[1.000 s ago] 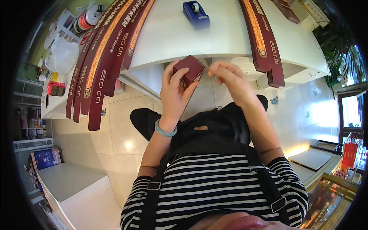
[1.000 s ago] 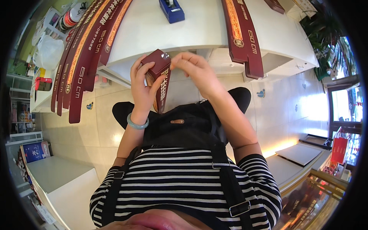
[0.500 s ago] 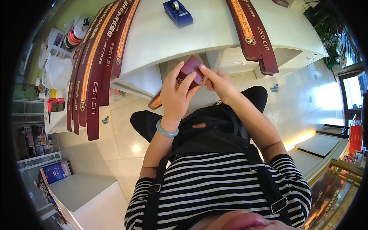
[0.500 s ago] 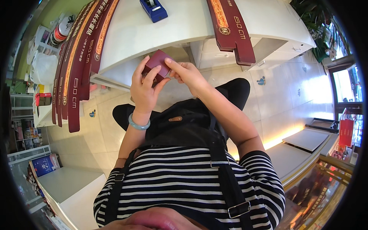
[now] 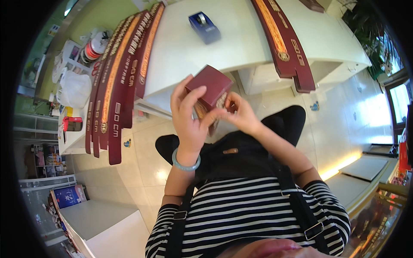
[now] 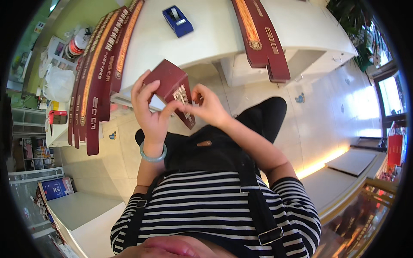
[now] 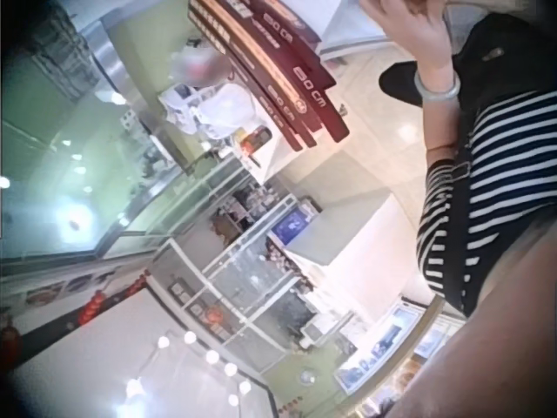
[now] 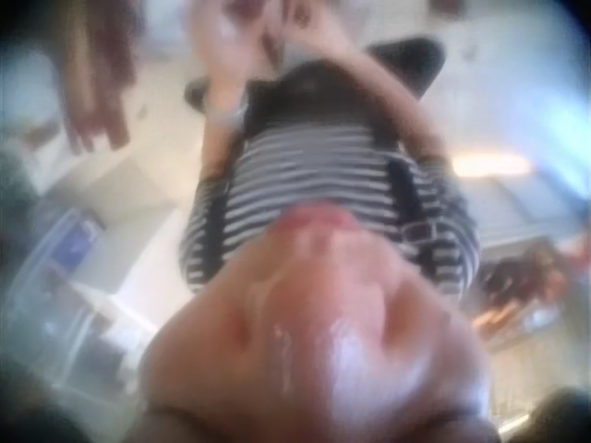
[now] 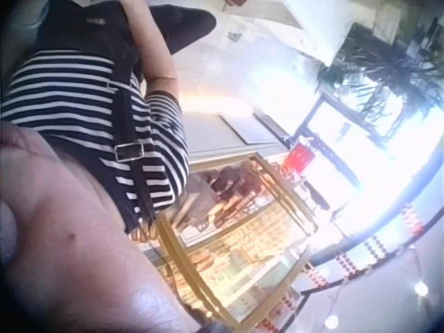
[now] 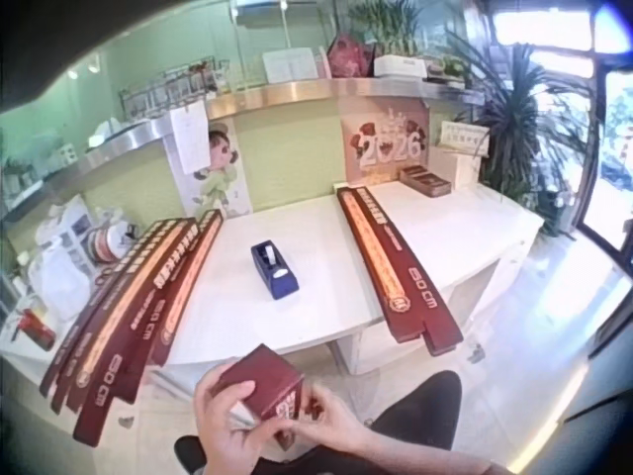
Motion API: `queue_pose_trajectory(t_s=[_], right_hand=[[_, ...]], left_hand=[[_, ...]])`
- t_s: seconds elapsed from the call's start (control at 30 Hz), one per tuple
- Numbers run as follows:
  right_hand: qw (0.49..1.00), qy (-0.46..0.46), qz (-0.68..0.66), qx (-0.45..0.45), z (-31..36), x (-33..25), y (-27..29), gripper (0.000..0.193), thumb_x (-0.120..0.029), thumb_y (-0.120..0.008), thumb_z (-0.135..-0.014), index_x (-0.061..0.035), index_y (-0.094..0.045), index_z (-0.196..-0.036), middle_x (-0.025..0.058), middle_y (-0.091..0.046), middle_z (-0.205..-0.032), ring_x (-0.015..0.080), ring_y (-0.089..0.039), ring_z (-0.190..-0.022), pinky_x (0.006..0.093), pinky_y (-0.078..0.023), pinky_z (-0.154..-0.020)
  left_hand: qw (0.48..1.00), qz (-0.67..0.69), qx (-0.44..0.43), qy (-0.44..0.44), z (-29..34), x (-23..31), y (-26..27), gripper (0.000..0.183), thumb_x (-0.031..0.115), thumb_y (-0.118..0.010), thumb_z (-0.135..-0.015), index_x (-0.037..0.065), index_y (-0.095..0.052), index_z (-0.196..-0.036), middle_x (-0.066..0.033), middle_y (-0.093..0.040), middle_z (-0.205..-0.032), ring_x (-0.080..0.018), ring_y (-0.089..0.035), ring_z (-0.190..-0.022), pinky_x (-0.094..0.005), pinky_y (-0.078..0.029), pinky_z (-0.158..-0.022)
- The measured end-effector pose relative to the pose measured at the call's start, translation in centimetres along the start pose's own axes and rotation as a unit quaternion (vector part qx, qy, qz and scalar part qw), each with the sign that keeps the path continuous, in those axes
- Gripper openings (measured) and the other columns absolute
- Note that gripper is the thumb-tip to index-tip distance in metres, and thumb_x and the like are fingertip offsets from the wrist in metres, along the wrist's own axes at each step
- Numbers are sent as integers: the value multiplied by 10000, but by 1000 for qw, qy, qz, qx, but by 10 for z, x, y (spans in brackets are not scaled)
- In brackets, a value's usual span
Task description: The person sits at a counter and repeatedly assembles long, flat cardboard boxes. They fold the flaps, apply tape to seal the ends, and stack the finished boxes. The person briefly drinks from a water bottle during the process.
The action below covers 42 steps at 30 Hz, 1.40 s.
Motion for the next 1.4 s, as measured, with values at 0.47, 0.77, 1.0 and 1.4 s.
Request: queue_pose_trajectory(t_s=[0.47, 0.77, 1.0, 1.4], right_hand=[[920, 193, -273, 203, -38, -134, 96, 572, -304, -581, -1025, -97, -359, -1510, 82, -442, -1502, 247, -413, -1394, 439, -351, -1140], [774, 544, -319, -52, 98, -306, 22, 323, -457, -535, -1008, -161, -639, -1086, 60, -572, -1184, 338, -510, -1205, 638, -363, -1076], [659, 642, -376, -113, 93, -302, 14, 218, -371, -588, -995, -215, -670, -1123, 137, -551, -1243, 390, -490, -1244, 596, -409, -1072], [592, 700, -384, -111, 77, -293, 11, 233, -209, -696, -952, -289, -716, -1170, 242, -522, -1325, 466, -461, -1299, 541, -486, -1054]], left_hand=[[949, -179, -202, 164, -20, -13, -6, 1020, 402, -844, -767, 72, -307, -1569, -229, -553, -1274, -417, -593, -1118, -446, -493, -949], [721, -598, -118, 331, -130, -199, 97, 834, 508, -827, -765, 104, -518, -1426, -164, -529, -1356, -373, -504, -1297, -501, -517, -973], [654, -722, -108, 200, -168, -257, 79, 783, 556, -795, -758, 80, -580, -1341, -80, -553, -1222, -257, -513, -1172, -414, -407, -926], [863, -478, -109, -123, -106, -106, -32, 752, 370, -773, -835, 110, -475, -1476, -193, -429, -1485, -384, -414, -1350, -543, -333, -1117]])
Point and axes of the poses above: each hand's wrist, its own z-axis away from the middle knuckle, its own y-axis out of the back of the hand, x = y × z, the point moved 6 cm from there along -z, towards the middle knuckle
